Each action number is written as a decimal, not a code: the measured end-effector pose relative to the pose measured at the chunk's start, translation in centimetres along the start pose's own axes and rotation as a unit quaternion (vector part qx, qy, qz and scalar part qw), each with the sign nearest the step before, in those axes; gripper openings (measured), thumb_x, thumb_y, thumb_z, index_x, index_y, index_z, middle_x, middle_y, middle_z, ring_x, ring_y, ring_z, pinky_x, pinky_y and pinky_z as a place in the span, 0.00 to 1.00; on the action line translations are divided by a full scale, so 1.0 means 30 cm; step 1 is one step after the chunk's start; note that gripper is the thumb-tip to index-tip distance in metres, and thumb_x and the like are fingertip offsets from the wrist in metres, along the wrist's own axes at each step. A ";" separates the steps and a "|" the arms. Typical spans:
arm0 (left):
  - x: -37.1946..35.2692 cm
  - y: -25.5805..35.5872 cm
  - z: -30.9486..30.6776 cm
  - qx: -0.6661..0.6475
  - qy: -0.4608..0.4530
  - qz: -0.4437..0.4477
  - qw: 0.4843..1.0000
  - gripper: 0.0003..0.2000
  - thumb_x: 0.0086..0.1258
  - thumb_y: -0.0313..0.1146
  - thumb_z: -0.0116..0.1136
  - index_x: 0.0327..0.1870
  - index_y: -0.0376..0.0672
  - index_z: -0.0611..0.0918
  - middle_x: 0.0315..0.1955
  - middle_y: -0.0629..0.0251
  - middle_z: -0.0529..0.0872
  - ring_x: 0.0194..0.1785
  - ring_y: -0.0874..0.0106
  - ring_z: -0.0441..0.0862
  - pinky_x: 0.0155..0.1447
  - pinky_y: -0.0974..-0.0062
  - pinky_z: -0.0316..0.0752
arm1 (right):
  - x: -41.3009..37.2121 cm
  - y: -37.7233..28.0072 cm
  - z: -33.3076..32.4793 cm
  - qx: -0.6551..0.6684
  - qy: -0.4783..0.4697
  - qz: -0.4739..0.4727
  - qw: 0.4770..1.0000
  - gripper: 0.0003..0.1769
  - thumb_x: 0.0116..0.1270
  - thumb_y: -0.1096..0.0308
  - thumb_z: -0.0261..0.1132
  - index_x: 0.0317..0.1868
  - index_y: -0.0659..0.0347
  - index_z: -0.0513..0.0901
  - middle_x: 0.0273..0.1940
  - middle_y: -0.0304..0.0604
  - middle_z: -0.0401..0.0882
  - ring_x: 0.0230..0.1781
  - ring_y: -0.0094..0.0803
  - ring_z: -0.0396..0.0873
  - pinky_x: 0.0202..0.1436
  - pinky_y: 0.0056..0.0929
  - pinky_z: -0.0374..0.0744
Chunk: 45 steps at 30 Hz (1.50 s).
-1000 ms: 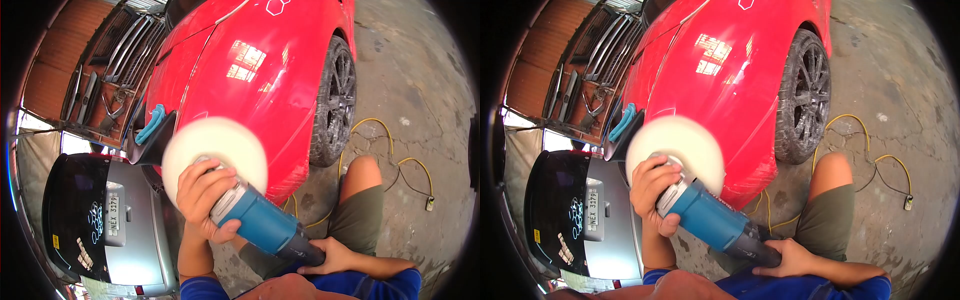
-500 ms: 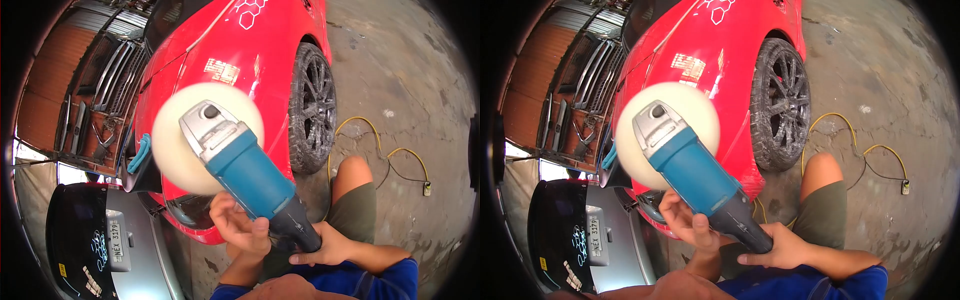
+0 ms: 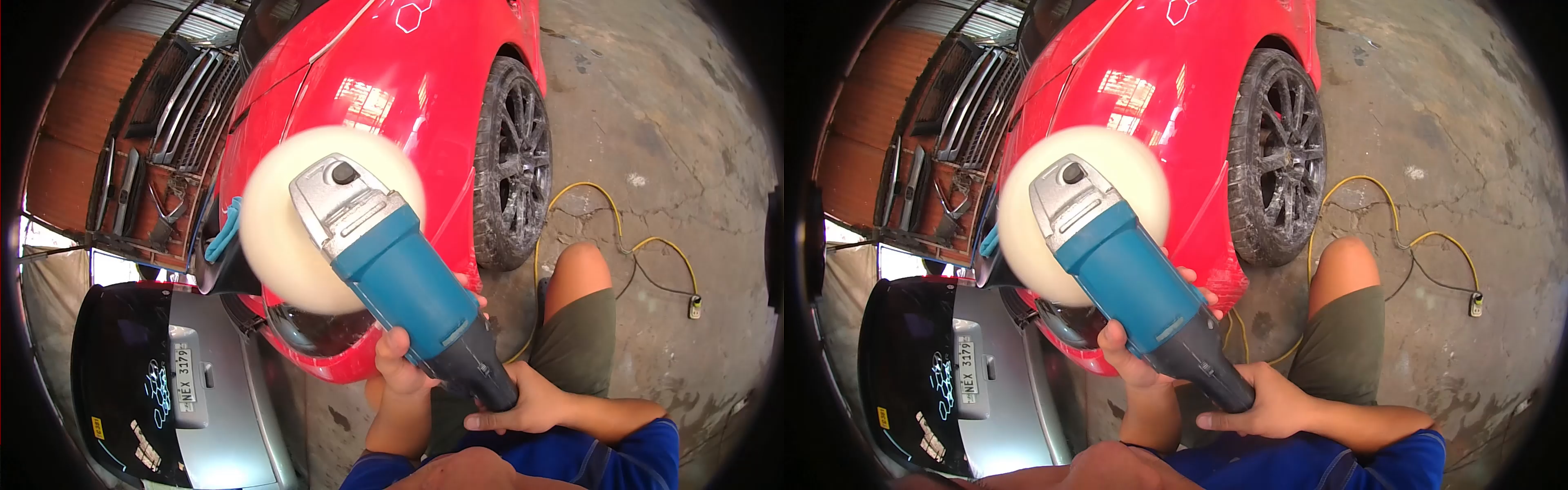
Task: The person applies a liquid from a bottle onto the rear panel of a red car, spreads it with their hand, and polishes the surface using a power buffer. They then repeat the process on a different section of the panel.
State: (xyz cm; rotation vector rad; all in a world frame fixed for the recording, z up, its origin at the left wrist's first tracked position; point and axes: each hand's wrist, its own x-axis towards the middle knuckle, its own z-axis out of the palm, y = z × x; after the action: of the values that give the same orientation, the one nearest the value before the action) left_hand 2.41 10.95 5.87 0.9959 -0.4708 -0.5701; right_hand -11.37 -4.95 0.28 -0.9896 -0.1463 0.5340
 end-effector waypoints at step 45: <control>-0.129 -0.011 -0.042 -0.184 -0.022 0.031 0.982 0.52 0.66 0.61 0.72 0.83 0.37 0.63 0.64 0.43 0.82 0.64 0.45 0.87 0.65 0.48 0.87 | -0.090 0.035 0.132 -0.243 0.152 -0.051 0.957 0.25 0.67 0.53 0.86 0.46 0.65 0.86 0.31 0.37 0.86 0.30 0.23 0.83 0.36 0.29 0.82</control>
State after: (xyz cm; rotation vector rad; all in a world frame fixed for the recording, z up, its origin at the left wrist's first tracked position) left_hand 0.16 14.09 4.58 0.6146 -0.4153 -0.5978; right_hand -15.48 -2.84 1.91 -1.5242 -0.0512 0.2460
